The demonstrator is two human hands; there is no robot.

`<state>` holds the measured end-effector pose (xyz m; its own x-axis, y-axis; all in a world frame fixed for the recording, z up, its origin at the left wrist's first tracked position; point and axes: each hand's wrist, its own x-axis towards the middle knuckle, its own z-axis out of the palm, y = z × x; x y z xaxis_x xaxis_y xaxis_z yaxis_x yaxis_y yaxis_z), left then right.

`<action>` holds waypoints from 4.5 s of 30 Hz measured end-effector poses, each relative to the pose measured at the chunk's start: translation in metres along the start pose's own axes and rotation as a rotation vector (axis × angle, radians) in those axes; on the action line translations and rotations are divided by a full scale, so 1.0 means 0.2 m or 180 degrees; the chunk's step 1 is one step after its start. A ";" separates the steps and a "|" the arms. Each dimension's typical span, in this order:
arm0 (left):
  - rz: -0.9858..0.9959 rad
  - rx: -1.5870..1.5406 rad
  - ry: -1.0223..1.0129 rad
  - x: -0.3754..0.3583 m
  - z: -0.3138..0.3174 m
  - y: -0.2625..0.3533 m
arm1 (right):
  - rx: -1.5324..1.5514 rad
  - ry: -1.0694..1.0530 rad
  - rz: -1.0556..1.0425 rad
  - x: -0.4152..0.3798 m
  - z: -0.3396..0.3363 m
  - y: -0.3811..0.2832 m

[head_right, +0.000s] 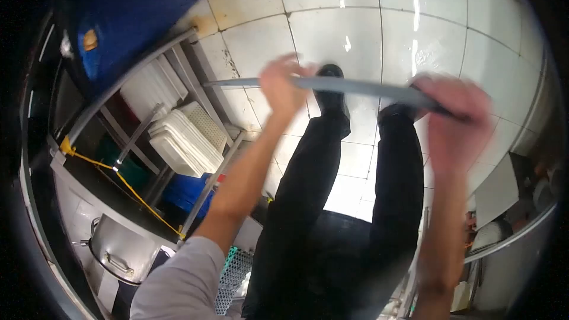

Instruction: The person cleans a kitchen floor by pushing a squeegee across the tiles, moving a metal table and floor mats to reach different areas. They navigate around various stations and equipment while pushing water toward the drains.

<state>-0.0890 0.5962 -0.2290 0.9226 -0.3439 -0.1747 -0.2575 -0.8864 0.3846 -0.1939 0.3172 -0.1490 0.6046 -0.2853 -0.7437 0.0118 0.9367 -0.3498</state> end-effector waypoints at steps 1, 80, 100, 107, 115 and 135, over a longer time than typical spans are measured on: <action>0.0025 -0.0283 -0.0222 0.03 -0.17 0.35 | -0.0251 -0.0026 -0.0220 -0.16 0.07 -0.28; -0.0438 0.0777 -0.1138 -0.25 -0.15 -0.38 | -0.0992 0.0350 -0.0338 -0.53 0.27 -0.28; -0.0136 -0.1139 -0.0141 -0.25 -1.23 0.51 | -0.1530 -0.1228 -0.1014 -1.58 1.58 -0.99; 0.0039 -0.1773 0.0332 0.07 -1.48 0.84 | -0.2046 -0.1965 -0.1370 -1.90 2.22 -1.14; -0.0031 -0.2102 0.0398 0.37 -1.94 0.95 | -0.2349 -0.2534 -0.1618 -2.12 2.76 -1.18; -0.0494 -0.2842 0.1369 0.59 -2.00 0.74 | -0.3011 -0.2942 -0.1473 -2.15 3.36 -0.73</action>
<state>0.0958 0.5488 0.1695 0.9986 0.0534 -0.0059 0.0214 -0.2942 0.9555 0.0803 0.4393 0.6042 0.9971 0.0550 0.0532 0.0412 0.2003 -0.9789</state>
